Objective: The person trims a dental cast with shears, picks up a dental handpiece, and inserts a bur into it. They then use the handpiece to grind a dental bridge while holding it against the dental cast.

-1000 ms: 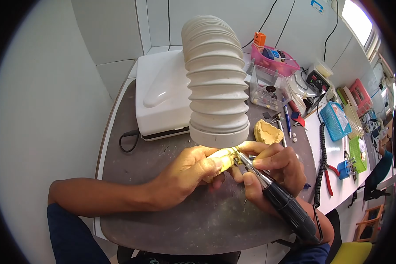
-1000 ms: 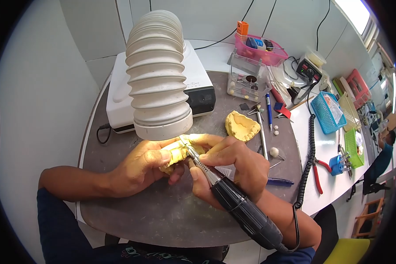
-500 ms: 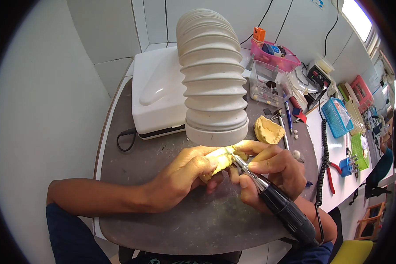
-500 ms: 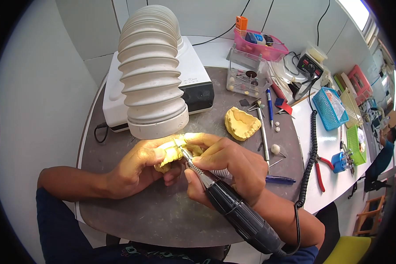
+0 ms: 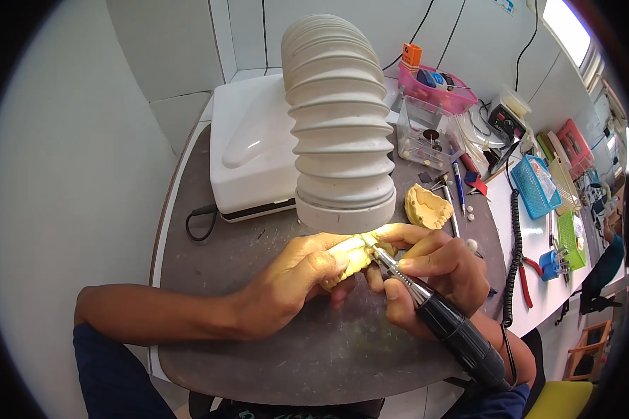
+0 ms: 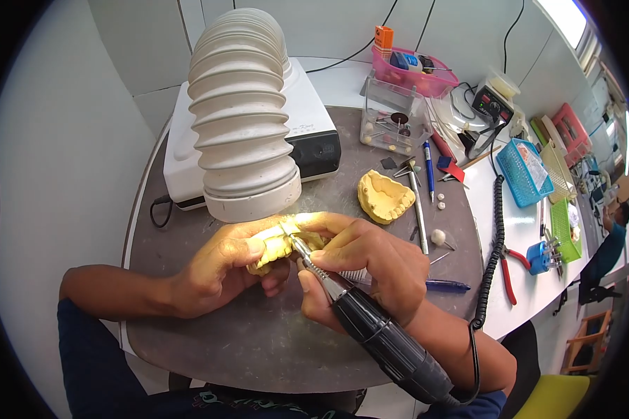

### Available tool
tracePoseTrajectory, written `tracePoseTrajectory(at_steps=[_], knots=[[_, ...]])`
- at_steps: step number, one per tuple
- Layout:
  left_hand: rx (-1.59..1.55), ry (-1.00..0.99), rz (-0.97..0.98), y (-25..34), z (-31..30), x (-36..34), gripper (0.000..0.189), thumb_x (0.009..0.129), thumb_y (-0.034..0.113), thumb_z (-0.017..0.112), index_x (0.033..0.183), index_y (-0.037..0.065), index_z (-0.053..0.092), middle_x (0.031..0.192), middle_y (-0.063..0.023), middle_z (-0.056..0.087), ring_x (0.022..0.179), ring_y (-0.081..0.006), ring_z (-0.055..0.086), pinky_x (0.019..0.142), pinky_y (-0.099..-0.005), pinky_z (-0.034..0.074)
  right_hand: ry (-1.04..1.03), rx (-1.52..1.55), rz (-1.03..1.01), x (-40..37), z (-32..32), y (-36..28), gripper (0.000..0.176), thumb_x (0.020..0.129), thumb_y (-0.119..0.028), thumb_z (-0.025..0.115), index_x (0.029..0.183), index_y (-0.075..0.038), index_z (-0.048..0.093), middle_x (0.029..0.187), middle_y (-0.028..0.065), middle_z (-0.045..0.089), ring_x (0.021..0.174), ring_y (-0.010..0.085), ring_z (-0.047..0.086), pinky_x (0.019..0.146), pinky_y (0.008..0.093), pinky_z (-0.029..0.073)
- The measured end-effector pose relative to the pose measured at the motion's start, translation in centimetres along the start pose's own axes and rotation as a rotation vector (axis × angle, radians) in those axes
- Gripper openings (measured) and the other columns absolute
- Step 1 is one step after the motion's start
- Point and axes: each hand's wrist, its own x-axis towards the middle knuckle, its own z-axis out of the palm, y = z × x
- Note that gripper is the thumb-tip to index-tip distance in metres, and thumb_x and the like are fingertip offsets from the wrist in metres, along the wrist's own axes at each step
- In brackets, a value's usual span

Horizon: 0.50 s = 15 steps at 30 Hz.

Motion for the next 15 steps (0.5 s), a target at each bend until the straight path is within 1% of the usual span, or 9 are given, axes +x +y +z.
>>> tracePoseTrajectory(at_steps=[5,7,10,13,15], knots=[[-0.033,-0.022,0.006,0.01,-0.01,0.03,0.061,0.095,0.036,0.046,0.139,-0.006,0.041,0.094,-0.0034,0.052,0.079,-0.0119,0.046,0.073,-0.028,0.041,0.012,0.03,-0.011,-0.04,0.12,0.11,0.028,0.068,-0.001,0.081,0.085,0.001,0.059,0.072,0.0126,0.063,0.076,0.0316,0.073,0.071,0.0377,0.061],[-0.015,-0.005,-0.008,0.05,-0.03,0.01,0.059,0.095,0.035,0.046,0.138,-0.006,0.042,0.094,-0.0039,0.053,0.079,-0.0119,0.046,0.073,-0.0282,0.041,0.012,0.014,0.006,-0.08,0.08,0.14,0.028,0.068,-0.001,0.081,0.085,0.001,0.059,0.071,0.0123,0.062,0.072,0.0297,0.072,0.073,0.0385,0.061],[-0.019,0.0,-0.013,0.25,0.1,-0.01,0.06,0.095,0.036,0.046,0.137,-0.006,0.042,0.094,-0.004,0.053,0.079,-0.012,0.046,0.072,-0.0283,0.041,0.015,0.02,-0.025,0.2,0.2,0.11,0.028,0.068,0.0,0.08,0.084,0.001,0.058,0.07,0.0125,0.062,0.07,0.0283,0.071,0.074,0.0394,0.061],[-0.009,-0.014,0.001,0.3,0.17,0.09,0.061,0.095,0.036,0.046,0.138,-0.006,0.042,0.093,-0.0042,0.053,0.078,-0.0121,0.046,0.072,-0.0284,0.041,0.046,0.037,0.013,-0.14,0.28,0.36,0.027,0.068,0.0,0.08,0.084,0.001,0.058,0.07,0.0127,0.062,0.069,0.0279,0.071,0.074,0.0397,0.061],[-0.011,-0.008,0.0,0.13,0.01,-0.06,0.061,0.094,0.036,0.046,0.138,-0.007,0.042,0.093,-0.0041,0.053,0.077,-0.0121,0.046,0.072,-0.0283,0.041,0.025,0.025,-0.006,0.23,0.23,0.03,0.027,0.068,0.0,0.08,0.084,0.001,0.058,0.07,0.0129,0.062,0.069,0.0278,0.071,0.074,0.0397,0.061]])
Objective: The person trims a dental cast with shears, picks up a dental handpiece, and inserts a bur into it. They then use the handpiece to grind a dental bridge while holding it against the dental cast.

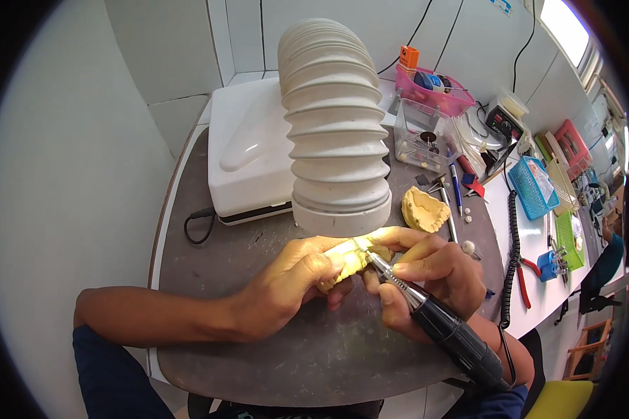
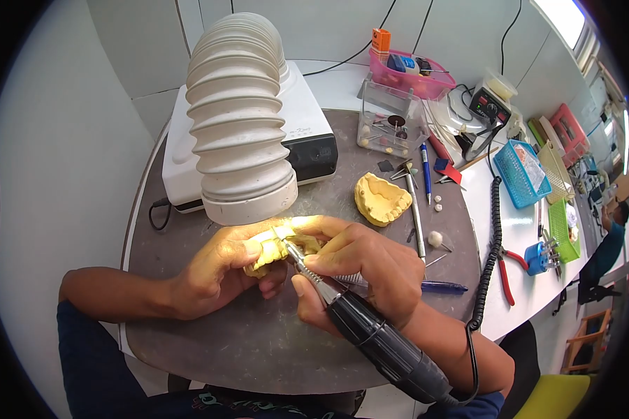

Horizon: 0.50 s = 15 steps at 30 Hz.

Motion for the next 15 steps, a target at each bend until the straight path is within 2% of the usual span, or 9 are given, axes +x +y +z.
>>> tracePoseTrajectory(at_steps=[15], knots=[[0.038,0.017,-0.002,0.19,0.27,0.08,0.065,0.093,0.037,0.047,0.141,-0.007,0.04,0.09,-0.0028,0.052,0.075,-0.0117,0.045,0.071,-0.0277,0.041,-0.02,0.005,0.007,0.0,-0.37,-0.25,0.026,0.068,0.001,0.079,0.083,0.002,0.058,0.07,0.0128,0.062,0.07,0.0282,0.072,0.072,0.0383,0.062]])
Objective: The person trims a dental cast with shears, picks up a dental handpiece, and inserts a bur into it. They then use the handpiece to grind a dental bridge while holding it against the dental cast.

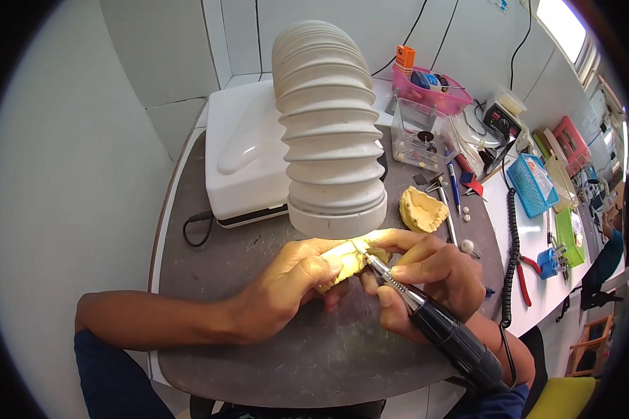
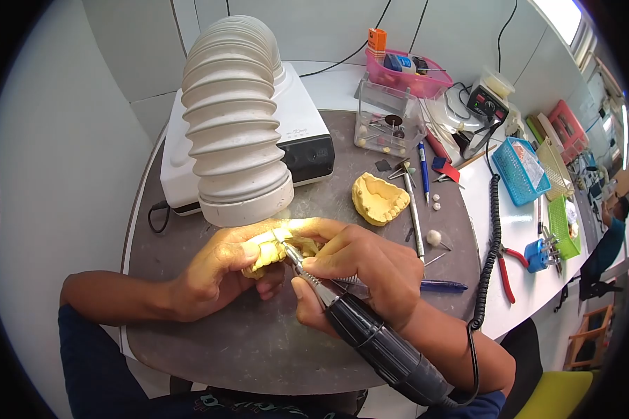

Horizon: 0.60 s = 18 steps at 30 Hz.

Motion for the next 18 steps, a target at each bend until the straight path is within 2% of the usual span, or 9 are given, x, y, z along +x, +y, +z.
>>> tracePoseTrajectory(at_steps=[2,3,4,18], knots=[[0.009,0.014,0.004,0.04,0.16,-0.04,0.066,0.093,0.037,0.047,0.141,-0.007,0.04,0.09,-0.0028,0.052,0.075,-0.0117,0.045,0.071,-0.0277,0.041,-0.004,-0.011,0.009,-0.02,0.04,-0.03,0.026,0.068,0.001,0.08,0.083,0.002,0.058,0.07,0.0128,0.062,0.072,0.0289,0.072,0.072,0.038,0.061],[0.054,0.03,0.03,0.01,0.31,0.05,0.052,0.093,0.037,0.043,0.123,-0.005,0.05,0.084,-0.0028,0.053,0.075,-0.0112,0.046,0.07,-0.0268,0.04,-0.003,-0.013,0.013,0.01,0.02,-0.04,0.027,0.068,0.0,0.08,0.083,0.002,0.059,0.071,0.0129,0.063,0.074,0.0299,0.073,0.072,0.0376,0.061],[0.098,0.045,0.055,-0.03,0.45,0.12,0.046,0.093,0.036,0.039,0.105,-0.003,0.06,0.079,-0.0027,0.054,0.075,-0.0108,0.047,0.069,-0.026,0.039,-0.001,-0.018,0.019,0.02,-0.05,-0.08,0.027,0.068,-0.001,0.081,0.084,0.001,0.059,0.072,0.013,0.063,0.076,0.031,0.073,0.072,0.0372,0.061],[0.114,0.068,0.045,0.09,0.58,0.04,0.045,0.093,0.033,0.039,0.108,-0.004,0.058,0.084,-0.0032,0.055,0.075,-0.0107,0.047,0.068,-0.0261,0.04,-0.019,0.004,0.005,0.07,-0.05,-0.18,0.028,0.068,-0.001,0.082,0.086,0.001,0.06,0.074,0.0129,0.064,0.08,0.0318,0.074,0.071,0.0366,0.061]])
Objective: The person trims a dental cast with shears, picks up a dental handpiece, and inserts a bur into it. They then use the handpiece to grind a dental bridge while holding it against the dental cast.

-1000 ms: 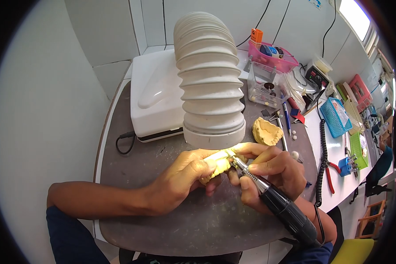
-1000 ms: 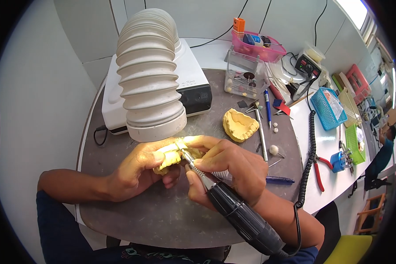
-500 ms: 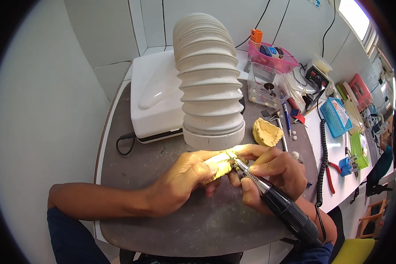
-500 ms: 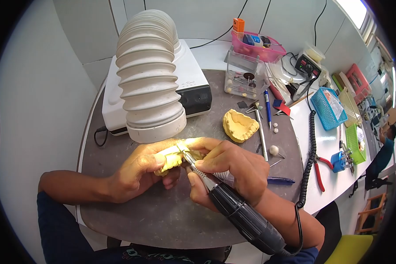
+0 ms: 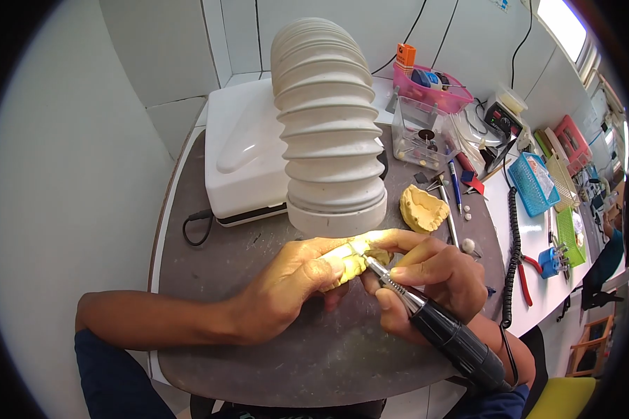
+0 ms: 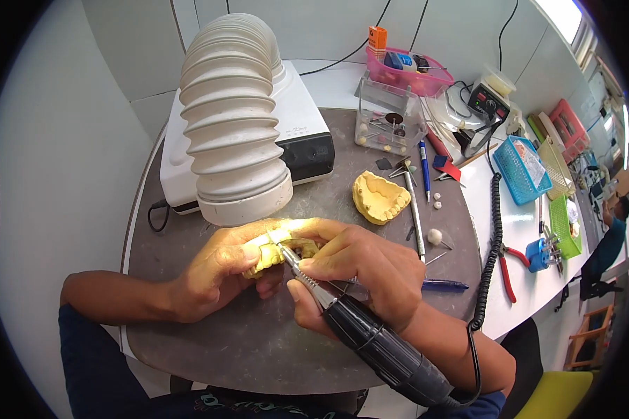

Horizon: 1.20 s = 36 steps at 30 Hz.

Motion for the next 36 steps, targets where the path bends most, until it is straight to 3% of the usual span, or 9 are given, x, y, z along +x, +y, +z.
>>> tracePoseTrajectory(at_steps=[16,32,36], knots=[[0.051,-0.015,-0.003,0.69,0.09,-0.07,0.055,0.096,0.035,0.043,0.133,-0.005,0.051,0.102,-0.0036,0.063,0.081,-0.0089,0.049,0.071,-0.0238,0.042,-0.028,0.011,0.009,-0.07,-0.44,-0.32,0.028,0.069,-0.002,0.082,0.085,0.001,0.059,0.073,0.0134,0.064,0.082,0.0334,0.074,0.071,0.0364,0.061],[0.07,-0.012,0.026,0.78,0.17,-0.14,0.055,0.095,0.031,0.043,0.136,-0.005,0.05,0.099,-0.0031,0.061,0.08,-0.0088,0.048,0.071,-0.023,0.041,-0.024,-0.003,0.027,-0.07,-0.47,-0.2,0.028,0.069,-0.002,0.082,0.086,0.001,0.06,0.073,0.0136,0.064,0.079,0.0324,0.073,0.072,0.0372,0.061],[0.079,0.01,0.024,0.2,-0.04,-0.09,0.049,0.093,0.03,0.043,0.123,-0.007,0.055,0.085,-0.0022,0.056,0.076,-0.0092,0.046,0.067,-0.0246,0.039,-0.019,0.004,-0.006,0.0,-0.28,-0.18,0.029,0.07,-0.003,0.083,0.089,0.001,0.061,0.074,0.0131,0.065,0.081,0.0323,0.074,0.07,0.0355,0.06]])
